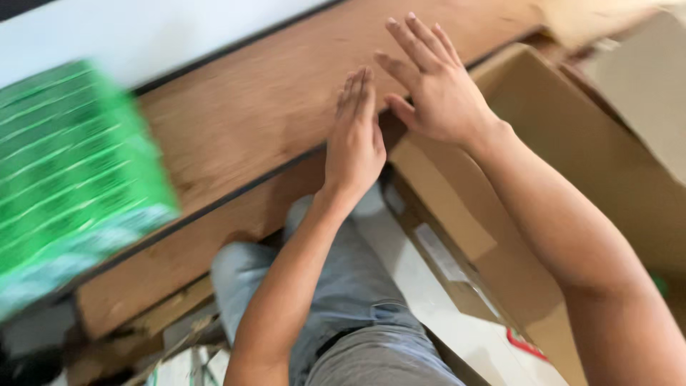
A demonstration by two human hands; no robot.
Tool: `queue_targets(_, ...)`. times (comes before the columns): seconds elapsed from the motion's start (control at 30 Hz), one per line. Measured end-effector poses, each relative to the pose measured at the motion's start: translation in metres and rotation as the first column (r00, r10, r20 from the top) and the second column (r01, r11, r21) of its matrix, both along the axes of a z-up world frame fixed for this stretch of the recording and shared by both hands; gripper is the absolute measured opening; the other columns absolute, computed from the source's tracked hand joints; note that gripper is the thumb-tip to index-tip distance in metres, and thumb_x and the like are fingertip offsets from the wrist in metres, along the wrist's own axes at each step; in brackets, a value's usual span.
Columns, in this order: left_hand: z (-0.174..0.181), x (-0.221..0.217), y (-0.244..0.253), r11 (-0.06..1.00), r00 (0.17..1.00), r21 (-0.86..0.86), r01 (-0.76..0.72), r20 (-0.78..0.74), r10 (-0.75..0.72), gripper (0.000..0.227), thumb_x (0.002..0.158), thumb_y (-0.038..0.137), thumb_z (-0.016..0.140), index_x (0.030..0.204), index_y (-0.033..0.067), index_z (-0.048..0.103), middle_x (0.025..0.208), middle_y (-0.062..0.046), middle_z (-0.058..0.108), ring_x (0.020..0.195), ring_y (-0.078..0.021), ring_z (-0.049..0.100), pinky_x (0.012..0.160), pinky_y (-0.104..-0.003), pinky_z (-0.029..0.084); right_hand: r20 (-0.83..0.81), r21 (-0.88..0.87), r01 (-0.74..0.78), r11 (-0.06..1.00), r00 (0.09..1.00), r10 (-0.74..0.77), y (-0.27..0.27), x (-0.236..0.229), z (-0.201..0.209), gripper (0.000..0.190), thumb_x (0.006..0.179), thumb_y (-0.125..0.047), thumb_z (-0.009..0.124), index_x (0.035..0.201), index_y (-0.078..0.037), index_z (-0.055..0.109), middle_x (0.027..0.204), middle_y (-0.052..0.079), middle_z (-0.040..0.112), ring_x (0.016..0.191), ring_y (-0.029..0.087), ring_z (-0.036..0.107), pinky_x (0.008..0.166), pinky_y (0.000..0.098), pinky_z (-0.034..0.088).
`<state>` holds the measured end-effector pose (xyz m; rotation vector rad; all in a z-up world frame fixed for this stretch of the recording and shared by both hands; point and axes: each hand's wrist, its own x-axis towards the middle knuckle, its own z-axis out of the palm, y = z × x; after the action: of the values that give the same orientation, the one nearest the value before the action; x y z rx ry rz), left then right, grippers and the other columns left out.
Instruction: The person repeatedly picks up small green boxes from a cardboard carton and arranges them in neat rows on a wooden shelf. The boxes are handled one at a time or in small groups and placed in an organized grid pattern.
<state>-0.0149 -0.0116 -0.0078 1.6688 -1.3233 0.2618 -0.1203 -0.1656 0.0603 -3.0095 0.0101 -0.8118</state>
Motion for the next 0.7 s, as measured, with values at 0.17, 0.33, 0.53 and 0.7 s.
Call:
queue_targets(0.17,-0.023,-0.052,-0.118,0.919,0.808,-0.219,0.328,-0.439,-0.393,0.035,0.099,0.004,0.068,0.132,-0.0034,0.062,0.127,-0.020,0.072,0.124,-0.0348,0.071,0.106,-0.041,0.056,-0.024,0.190,0.392,0.900,0.919,-0.395,-0.112,-0.099,-0.031,0.032,0.102,-0.014,0.066,0.133,-0.009,0.069,0.136,0.018,0.067,0.131,0.038,0.061,0.115,0.0477,0.049)
queue_targets(0.33,-0.059,-0.083,-0.187,0.975,0.913,-0.027,0.222,-0.344,-0.218,0.026,0.093,0.006,0.065,0.118,0.0001,0.068,0.119,-0.021,0.071,0.117,-0.0379,0.068,0.099,-0.044,0.055,-0.278,0.188,0.679,0.710,0.730,-0.624,-0.163,-0.139,-0.115,0.037,0.089,-0.008,0.069,0.126,-0.011,0.072,0.116,0.021,0.072,0.109,0.040,0.067,0.096,0.0490,0.054)
queue_targets(0.53,-0.087,-0.079,-0.192,0.966,0.999,0.254,0.052,-0.013,-0.050,0.028,0.087,-0.002,0.060,0.114,0.0013,0.066,0.112,-0.018,0.073,0.116,-0.0362,0.064,0.102,-0.045,0.051,-0.549,0.318,0.550,0.773,0.771,-0.322,-0.170,-0.131,-0.191,0.083,0.061,0.011,0.078,0.138,-0.016,0.060,0.137,0.019,0.059,0.126,0.040,0.055,0.105,0.0456,0.046)
queue_targets(0.7,-0.080,-0.079,-0.183,0.950,0.998,0.307,0.058,-0.018,-0.055,0.029,0.087,0.000,0.060,0.115,0.0031,0.066,0.110,-0.016,0.073,0.113,-0.0342,0.065,0.096,-0.045,0.052,-0.628,0.356,0.590,0.724,0.725,-0.283,-0.174,-0.142,-0.194,0.064,0.073,0.001,0.082,0.130,-0.018,0.062,0.134,0.015,0.062,0.129,0.037,0.056,0.107,0.0443,0.047)
